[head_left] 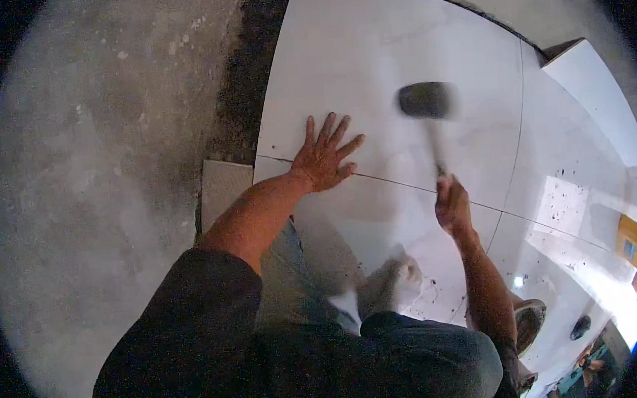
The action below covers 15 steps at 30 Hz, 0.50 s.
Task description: The person applies adhesive and positions large white tiles on the floor, using a rubber mallet to level them and a cloth to wipe away excess mortar.
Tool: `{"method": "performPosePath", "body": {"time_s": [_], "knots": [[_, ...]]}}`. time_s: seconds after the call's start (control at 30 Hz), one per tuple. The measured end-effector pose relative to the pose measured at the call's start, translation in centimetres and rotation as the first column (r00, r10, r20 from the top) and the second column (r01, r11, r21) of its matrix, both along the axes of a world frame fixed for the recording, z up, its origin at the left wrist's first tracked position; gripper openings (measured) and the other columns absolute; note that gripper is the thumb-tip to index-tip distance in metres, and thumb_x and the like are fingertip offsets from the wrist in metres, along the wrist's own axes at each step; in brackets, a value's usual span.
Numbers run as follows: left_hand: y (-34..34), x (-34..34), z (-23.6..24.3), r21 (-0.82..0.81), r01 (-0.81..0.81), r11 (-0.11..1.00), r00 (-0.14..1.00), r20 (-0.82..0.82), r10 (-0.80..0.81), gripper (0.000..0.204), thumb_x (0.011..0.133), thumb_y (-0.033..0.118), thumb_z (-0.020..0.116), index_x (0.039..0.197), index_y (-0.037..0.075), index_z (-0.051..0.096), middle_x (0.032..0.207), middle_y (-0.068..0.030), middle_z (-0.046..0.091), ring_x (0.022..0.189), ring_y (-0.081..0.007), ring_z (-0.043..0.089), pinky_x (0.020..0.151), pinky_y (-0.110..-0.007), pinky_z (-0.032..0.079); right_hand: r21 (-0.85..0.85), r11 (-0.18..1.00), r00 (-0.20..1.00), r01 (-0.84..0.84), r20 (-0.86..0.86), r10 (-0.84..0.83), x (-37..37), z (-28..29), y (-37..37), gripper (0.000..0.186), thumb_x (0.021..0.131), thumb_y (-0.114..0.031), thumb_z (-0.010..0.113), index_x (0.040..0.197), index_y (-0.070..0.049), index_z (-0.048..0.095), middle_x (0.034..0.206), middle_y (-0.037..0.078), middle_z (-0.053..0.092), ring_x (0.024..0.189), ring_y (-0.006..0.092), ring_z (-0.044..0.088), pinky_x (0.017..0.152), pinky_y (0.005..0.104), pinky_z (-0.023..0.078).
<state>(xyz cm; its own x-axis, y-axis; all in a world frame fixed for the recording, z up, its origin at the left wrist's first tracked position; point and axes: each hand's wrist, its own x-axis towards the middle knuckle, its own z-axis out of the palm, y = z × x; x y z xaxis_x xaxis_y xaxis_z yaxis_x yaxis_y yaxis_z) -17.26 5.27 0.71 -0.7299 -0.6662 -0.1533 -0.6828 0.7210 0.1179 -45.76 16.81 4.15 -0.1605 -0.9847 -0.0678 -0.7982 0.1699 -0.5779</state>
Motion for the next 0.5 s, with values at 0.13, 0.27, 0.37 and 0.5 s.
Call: {"method": "performPosePath", "body": {"time_s": [0.13, 0.27, 0.37, 0.5], "knots": [[0.3, 0.5, 0.3, 0.07, -0.033, 0.997, 0.999, 0.025, 0.031, 0.061, 0.091, 0.051, 0.039, 0.145, 0.025, 0.028, 0.153, -0.0183, 0.008, 0.14, -0.0435, 0.005, 0.105, -0.069, 0.002, 0.24, 0.962, 0.918, 0.127, 0.338, -0.205, 1.7, 4.1, -2.0, 0.046, 0.098, -0.038, 0.037, 0.094, 0.005, 0.052, 0.071, 0.03, 0.056, 0.076, 0.0507, 0.056, 0.066, 0.0543, 0.043], [0.4, -0.5, -0.4, 0.064, 0.002, 0.998, 1.0, 0.018, -0.004, 0.061, 0.092, 0.052, 0.038, 0.145, 0.025, 0.027, 0.153, -0.0185, 0.005, 0.14, -0.0432, 0.003, 0.105, -0.069, 0.001, 0.185, 0.971, 0.984, -0.149, 0.128, 0.126, -1.1, -1.6, -1.1, 0.043, 0.098, -0.036, 0.039, 0.085, 0.003, 0.049, 0.066, 0.028, 0.052, 0.066, 0.0495, 0.052, 0.057, 0.0508, 0.042], [1.4, 0.8, -0.5, 0.101, -0.026, 0.995, 0.999, 0.046, 0.022, 0.062, 0.092, 0.052, 0.038, 0.146, 0.024, 0.026, 0.154, -0.0184, 0.004, 0.14, -0.0428, 0.002, 0.105, -0.069, 0.0, 0.206, 0.975, 0.943, 0.079, 0.301, -0.14, 2.2, 4.6, -2.4, 0.044, 0.097, -0.037, 0.04, 0.088, 0.005, 0.05, 0.076, 0.033, 0.056, 0.075, 0.0517, 0.055, 0.061, 0.0538, 0.043], [0.5, -0.1, -0.4, 0.086, -0.01, 0.996, 0.999, 0.053, 0.006, 0.063, 0.092, 0.051, 0.038, 0.147, 0.023, 0.024, 0.154, -0.0187, 0.003, 0.14, -0.0426, 0.0, 0.106, -0.068, -0.001, 0.24, 0.97, 0.986, -0.035, 0.167, -0.006, 1.0, 2.0, -2.3, 0.044, 0.097, -0.038, 0.039, 0.09, 0.004, 0.05, 0.07, 0.031, 0.055, 0.072, 0.0515, 0.054, 0.06, 0.0543, 0.042]]}}
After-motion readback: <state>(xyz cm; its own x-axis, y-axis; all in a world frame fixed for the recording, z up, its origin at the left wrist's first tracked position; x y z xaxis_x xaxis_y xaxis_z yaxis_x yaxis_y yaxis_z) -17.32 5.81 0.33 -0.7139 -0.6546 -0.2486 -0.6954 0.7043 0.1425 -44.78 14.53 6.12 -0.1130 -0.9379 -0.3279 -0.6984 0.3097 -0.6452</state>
